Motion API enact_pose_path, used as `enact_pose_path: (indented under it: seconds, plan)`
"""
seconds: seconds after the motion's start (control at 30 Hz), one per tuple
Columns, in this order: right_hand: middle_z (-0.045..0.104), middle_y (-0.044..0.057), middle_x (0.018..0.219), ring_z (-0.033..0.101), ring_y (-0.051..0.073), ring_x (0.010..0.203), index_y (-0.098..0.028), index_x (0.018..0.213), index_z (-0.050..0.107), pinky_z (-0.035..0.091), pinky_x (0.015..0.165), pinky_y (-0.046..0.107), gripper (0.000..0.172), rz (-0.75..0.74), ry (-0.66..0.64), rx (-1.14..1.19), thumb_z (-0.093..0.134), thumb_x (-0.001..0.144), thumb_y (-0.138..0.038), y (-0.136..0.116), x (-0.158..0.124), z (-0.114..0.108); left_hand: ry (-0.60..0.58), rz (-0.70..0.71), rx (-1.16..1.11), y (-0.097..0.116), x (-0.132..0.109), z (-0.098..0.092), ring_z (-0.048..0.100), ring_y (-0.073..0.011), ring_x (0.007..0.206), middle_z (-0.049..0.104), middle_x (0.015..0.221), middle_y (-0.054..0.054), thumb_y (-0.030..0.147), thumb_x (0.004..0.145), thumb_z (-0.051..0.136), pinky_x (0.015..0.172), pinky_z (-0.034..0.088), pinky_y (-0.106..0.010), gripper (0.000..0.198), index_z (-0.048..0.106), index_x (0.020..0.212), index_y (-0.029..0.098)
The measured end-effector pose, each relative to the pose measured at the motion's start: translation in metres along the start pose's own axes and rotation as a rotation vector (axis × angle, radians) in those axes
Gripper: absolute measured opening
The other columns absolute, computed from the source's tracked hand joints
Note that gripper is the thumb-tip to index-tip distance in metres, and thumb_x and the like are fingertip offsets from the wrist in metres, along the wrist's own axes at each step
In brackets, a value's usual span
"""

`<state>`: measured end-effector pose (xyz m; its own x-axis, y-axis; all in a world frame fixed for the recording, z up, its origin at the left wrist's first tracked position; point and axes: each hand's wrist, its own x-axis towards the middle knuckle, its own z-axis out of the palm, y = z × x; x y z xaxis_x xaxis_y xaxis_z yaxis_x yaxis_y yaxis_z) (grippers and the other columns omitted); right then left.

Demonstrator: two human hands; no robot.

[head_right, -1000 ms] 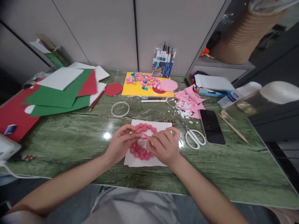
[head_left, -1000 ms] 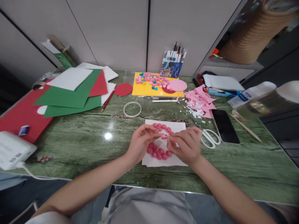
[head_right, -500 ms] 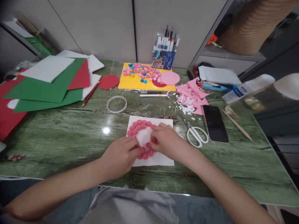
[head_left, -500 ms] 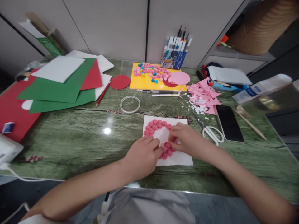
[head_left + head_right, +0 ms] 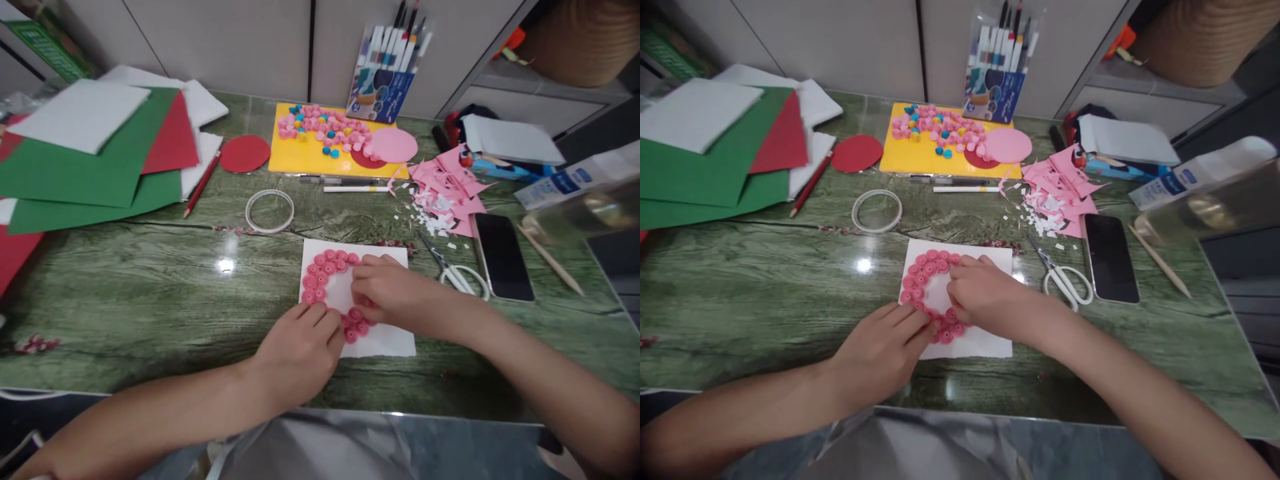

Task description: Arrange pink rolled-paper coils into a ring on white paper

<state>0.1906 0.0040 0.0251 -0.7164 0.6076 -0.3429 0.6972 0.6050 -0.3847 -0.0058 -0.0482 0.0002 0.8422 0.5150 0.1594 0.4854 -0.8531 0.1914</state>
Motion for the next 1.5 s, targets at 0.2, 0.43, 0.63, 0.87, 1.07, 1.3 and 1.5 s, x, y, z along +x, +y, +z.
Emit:
enact_pose_path:
  seconds: [0.2, 0.43, 0.63, 0.87, 1.07, 1.3, 1.5]
  plan:
    - [0.056, 0.006, 0.073, 0.044, 0.021, 0.084, -0.017, 0.067, 0.062, 0.03, 0.072, 0.033, 0.021, -0.01, -0.038, -0.011, 0.051, 0.081, -0.028, -0.002, 0.002, -0.004, 0.009, 0.008, 0.007, 0.0, 0.001, 0.001, 0.051, -0.0187, 0.071, 0.058, 0.08, -0.006, 0.01, 0.081, 0.044, 0.061, 0.045, -0.032, 0.018, 0.06, 0.089, 0.012]
    - [0.055, 0.006, 0.073, 0.044, 0.02, 0.083, -0.015, 0.068, 0.062, 0.032, 0.073, 0.032, 0.019, -0.021, -0.028, 0.024, 0.053, 0.08, -0.026, 0.0, 0.002, -0.005, -0.001, 0.004, 0.01, 0.0, 0.0, 0.001, 0.051, -0.0186, 0.072, 0.057, 0.08, -0.006, 0.011, 0.081, 0.044, 0.062, 0.046, -0.032, 0.018, 0.059, 0.09, 0.012]
    - [0.053, 0.004, 0.068, 0.044, 0.016, 0.074, -0.014, 0.065, 0.061, 0.035, 0.071, 0.029, 0.014, -0.054, -0.005, 0.067, 0.055, 0.076, -0.021, 0.002, 0.003, -0.005, 0.008, 0.004, 0.017, 0.0, 0.0, 0.0, 0.051, -0.0181, 0.071, 0.057, 0.079, -0.006, 0.009, 0.081, 0.043, 0.061, 0.045, -0.032, 0.018, 0.059, 0.089, 0.012]
    - [0.053, 0.005, 0.067, 0.045, 0.017, 0.077, -0.014, 0.064, 0.061, 0.035, 0.074, 0.03, 0.016, -0.091, -0.027, 0.084, 0.054, 0.077, -0.02, 0.002, 0.005, -0.003, 0.014, 0.002, 0.025, 0.0, 0.0, 0.0, 0.051, -0.0179, 0.07, 0.055, 0.077, -0.006, 0.009, 0.08, 0.044, 0.059, 0.044, -0.031, 0.017, 0.059, 0.088, 0.012]
    - [0.054, 0.005, 0.068, 0.045, 0.018, 0.078, -0.014, 0.063, 0.061, 0.035, 0.075, 0.031, 0.019, -0.096, -0.056, 0.053, 0.052, 0.079, -0.021, 0.002, 0.005, -0.006, 0.006, 0.004, 0.02, 0.0, 0.0, 0.001, 0.051, -0.0185, 0.071, 0.056, 0.077, -0.006, 0.01, 0.08, 0.045, 0.06, 0.045, -0.032, 0.016, 0.059, 0.087, 0.012]
    - [0.055, 0.006, 0.071, 0.044, 0.018, 0.078, -0.013, 0.065, 0.06, 0.033, 0.075, 0.032, 0.022, -0.128, -0.095, 0.051, 0.049, 0.082, -0.022, -0.002, 0.008, -0.011, 0.005, -0.003, 0.026, 0.001, -0.001, 0.002, 0.051, -0.0186, 0.072, 0.057, 0.079, -0.006, 0.011, 0.08, 0.045, 0.061, 0.045, -0.032, 0.017, 0.059, 0.089, 0.012]
    - [0.055, 0.006, 0.071, 0.044, 0.018, 0.077, -0.013, 0.067, 0.061, 0.034, 0.073, 0.031, 0.023, -0.131, -0.113, 0.032, 0.047, 0.083, -0.021, -0.005, 0.009, -0.014, -0.016, -0.003, 0.019, 0.001, -0.001, 0.0, 0.051, -0.0184, 0.072, 0.057, 0.079, -0.006, 0.01, 0.08, 0.044, 0.062, 0.045, -0.032, 0.018, 0.06, 0.088, 0.012]
